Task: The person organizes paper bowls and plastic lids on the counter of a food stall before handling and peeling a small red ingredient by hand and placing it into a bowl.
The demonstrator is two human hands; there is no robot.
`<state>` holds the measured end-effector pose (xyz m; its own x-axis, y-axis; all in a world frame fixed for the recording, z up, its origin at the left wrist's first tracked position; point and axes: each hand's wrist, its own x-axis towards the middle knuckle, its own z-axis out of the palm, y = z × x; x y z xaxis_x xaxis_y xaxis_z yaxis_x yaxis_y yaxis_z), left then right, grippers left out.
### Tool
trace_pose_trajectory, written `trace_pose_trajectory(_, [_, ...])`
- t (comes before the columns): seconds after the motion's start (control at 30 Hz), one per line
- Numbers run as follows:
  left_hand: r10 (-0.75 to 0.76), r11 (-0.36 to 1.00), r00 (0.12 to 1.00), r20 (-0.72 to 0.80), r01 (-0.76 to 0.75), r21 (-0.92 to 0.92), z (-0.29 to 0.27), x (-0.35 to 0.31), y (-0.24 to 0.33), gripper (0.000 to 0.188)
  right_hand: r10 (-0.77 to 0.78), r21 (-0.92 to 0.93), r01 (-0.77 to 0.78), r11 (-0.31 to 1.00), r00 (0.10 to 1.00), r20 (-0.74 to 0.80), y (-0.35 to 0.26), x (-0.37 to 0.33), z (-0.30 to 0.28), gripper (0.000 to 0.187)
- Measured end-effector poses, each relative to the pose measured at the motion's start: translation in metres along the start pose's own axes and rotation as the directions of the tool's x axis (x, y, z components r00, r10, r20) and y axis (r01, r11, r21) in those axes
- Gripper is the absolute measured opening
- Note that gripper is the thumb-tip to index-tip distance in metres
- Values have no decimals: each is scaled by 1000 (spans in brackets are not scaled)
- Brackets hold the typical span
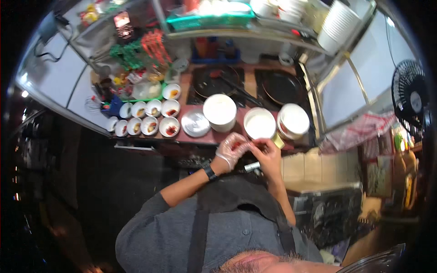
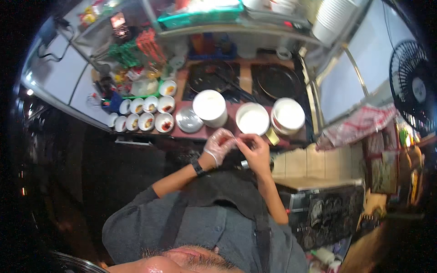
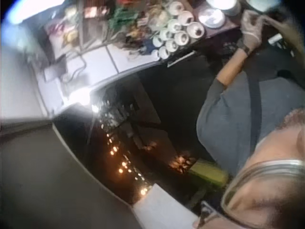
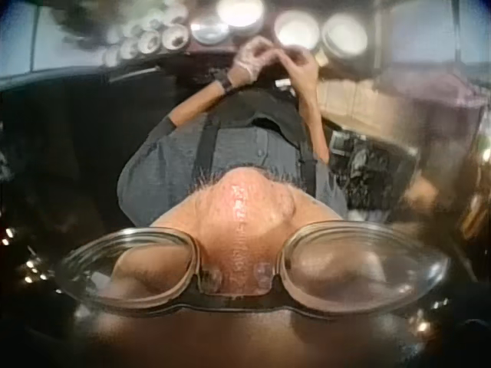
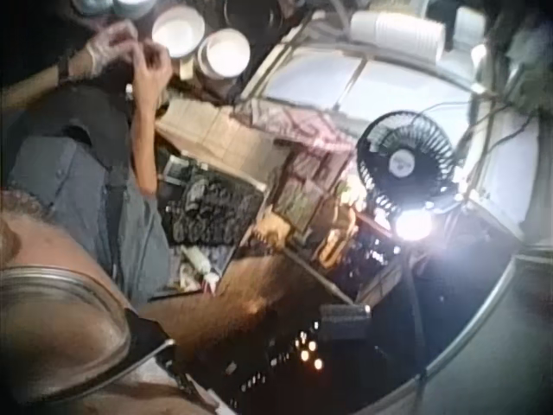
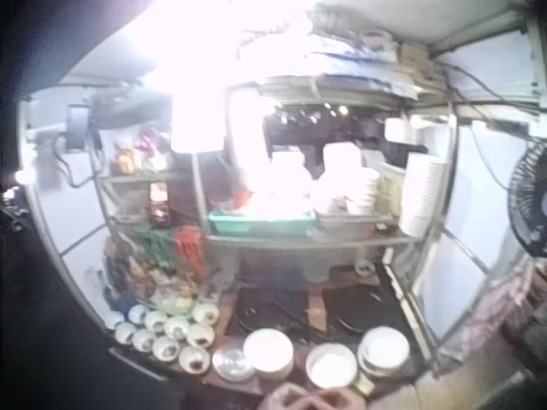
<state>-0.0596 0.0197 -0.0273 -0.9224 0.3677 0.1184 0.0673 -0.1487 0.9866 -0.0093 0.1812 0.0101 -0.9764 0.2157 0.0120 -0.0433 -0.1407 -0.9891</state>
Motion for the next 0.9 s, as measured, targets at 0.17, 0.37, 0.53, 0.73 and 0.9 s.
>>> trace_pose_trajectory(0.17, [-58,977,993,-100,36,-211,8,1,17,24,-31,-112,23,993,997,-72,-1,3,1,18])
trace_pose_trajectory(0.37, [105,970,993,-54,-90,225,5,-12,25,18,-135,-233,84,969,968,-212,-5,-7,5,12])
trace_pose_trajectory(0.53, [67,956,997,-25,-57,287,11,-5,29,15,-293,-384,222,896,947,-134,-14,-13,11,12])
trace_pose_trajectory(0.73, [144,923,990,-10,-130,363,7,-8,28,12,-335,-428,267,864,938,-91,-14,-16,12,15])
trace_pose_trajectory(0.9, [160,924,986,-33,-138,357,6,-7,19,12,-376,-473,306,826,925,-58,-14,-15,12,18])
